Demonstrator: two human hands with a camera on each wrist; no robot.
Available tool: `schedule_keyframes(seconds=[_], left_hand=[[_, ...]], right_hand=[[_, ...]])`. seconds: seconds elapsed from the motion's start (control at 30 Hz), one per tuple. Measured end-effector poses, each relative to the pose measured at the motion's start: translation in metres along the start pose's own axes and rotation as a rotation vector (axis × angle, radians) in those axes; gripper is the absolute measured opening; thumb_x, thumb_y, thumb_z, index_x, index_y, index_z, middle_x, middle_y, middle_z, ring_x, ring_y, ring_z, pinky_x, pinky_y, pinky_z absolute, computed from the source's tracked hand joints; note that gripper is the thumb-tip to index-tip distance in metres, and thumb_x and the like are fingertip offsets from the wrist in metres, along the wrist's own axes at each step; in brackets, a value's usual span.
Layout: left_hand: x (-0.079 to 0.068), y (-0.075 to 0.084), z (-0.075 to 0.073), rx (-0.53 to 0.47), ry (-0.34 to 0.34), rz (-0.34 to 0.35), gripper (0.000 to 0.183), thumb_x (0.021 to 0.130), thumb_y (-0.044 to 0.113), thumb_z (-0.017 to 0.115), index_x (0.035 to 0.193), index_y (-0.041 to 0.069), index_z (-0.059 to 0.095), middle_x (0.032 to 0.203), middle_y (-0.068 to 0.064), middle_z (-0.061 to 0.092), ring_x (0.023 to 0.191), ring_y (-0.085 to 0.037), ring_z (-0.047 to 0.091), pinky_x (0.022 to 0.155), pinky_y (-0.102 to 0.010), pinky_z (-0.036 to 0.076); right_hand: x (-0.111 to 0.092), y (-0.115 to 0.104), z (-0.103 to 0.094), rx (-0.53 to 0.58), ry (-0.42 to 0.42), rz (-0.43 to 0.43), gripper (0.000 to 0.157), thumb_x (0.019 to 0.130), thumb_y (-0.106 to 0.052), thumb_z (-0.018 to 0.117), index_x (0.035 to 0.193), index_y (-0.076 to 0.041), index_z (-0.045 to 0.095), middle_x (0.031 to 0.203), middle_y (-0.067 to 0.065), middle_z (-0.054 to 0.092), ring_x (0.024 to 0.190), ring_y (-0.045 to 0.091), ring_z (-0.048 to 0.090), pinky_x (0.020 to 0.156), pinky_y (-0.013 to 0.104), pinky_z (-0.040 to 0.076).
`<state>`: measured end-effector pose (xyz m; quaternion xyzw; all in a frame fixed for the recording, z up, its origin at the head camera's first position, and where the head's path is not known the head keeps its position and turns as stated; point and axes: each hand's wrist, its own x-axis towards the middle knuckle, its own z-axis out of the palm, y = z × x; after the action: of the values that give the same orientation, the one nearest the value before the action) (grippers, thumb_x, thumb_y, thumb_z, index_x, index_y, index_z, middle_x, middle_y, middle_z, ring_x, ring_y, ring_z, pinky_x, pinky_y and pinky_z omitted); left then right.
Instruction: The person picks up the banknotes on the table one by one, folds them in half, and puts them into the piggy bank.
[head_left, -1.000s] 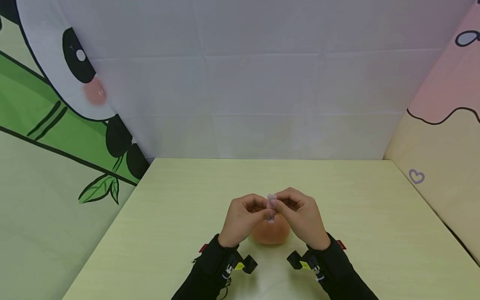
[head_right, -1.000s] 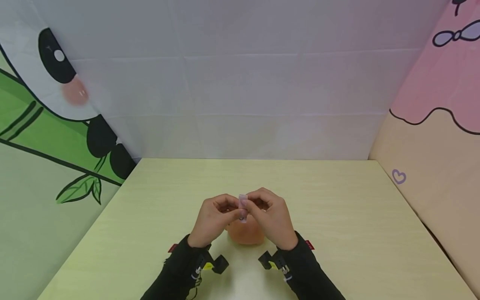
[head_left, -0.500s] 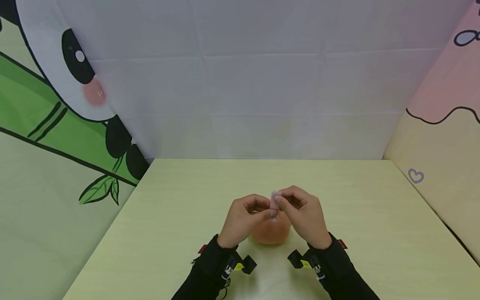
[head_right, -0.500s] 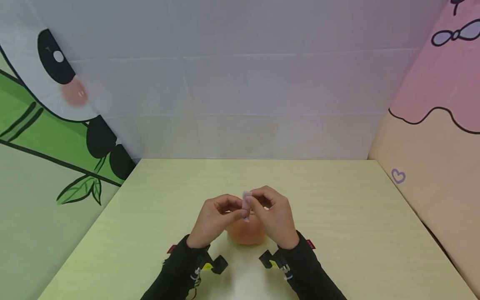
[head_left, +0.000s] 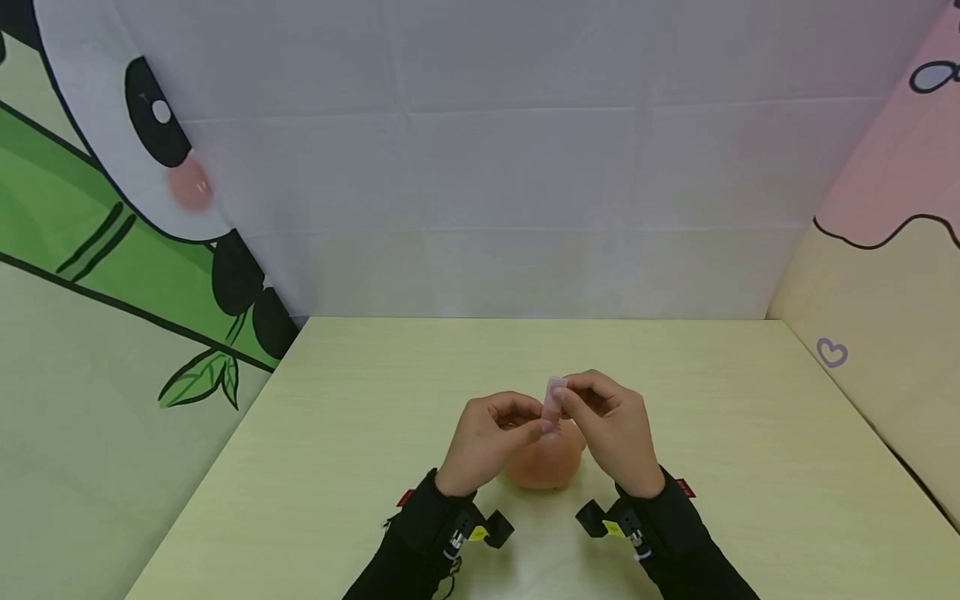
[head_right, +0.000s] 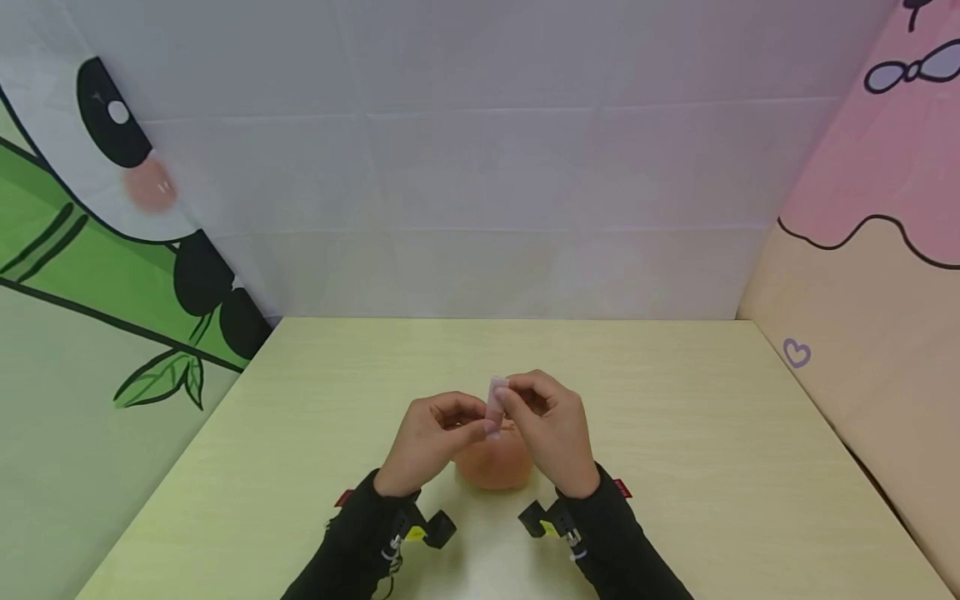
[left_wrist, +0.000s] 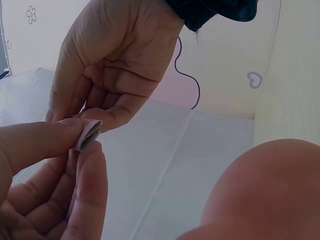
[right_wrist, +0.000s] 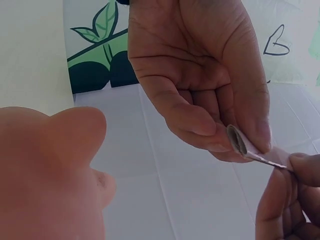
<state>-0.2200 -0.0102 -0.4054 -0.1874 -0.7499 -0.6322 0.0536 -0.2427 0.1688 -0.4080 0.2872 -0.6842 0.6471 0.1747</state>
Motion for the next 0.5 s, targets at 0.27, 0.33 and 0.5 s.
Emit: schedule_keyframes(seconds=[0.27, 0.33, 0.5], left_hand=[[-0.0002, -0.0009, -0.0013, 0.037, 0.017, 0.006, 0.016, 0.088, 0.013, 0.073, 0.097, 0.000, 0.072, 0.091, -0.020, 0.072, 0.077, -0.007, 0.066, 0.071, -0.023, 0.054], [-0.0003, -0.0009, -0.0016, 0.049, 0.028, 0.004, 0.016, 0.088, 0.014, 0.073, 0.097, 0.001, 0.073, 0.090, -0.019, 0.072, 0.076, -0.008, 0.065, 0.070, -0.023, 0.053], [-0.0013, -0.0009, -0.0025, 0.042, 0.044, 0.003, 0.015, 0.089, 0.012, 0.072, 0.098, 0.000, 0.072, 0.092, -0.020, 0.072, 0.078, -0.009, 0.066, 0.070, -0.023, 0.053]], right_hand=[[0.0005, 0.0013, -0.0019, 0.013, -0.056, 0.061, 0.012, 0.092, 0.000, 0.064, 0.103, 0.001, 0.069, 0.094, 0.004, 0.069, 0.079, 0.007, 0.067, 0.073, 0.024, 0.057], [0.0004, 0.0015, -0.0023, 0.010, -0.072, 0.067, 0.014, 0.092, -0.001, 0.064, 0.105, 0.000, 0.069, 0.094, 0.007, 0.069, 0.080, 0.008, 0.067, 0.072, 0.024, 0.057], [0.0002, -0.0011, -0.0031, -0.009, -0.111, 0.085, 0.018, 0.094, -0.007, 0.064, 0.111, -0.002, 0.068, 0.096, 0.015, 0.069, 0.080, 0.011, 0.065, 0.072, 0.026, 0.055]])
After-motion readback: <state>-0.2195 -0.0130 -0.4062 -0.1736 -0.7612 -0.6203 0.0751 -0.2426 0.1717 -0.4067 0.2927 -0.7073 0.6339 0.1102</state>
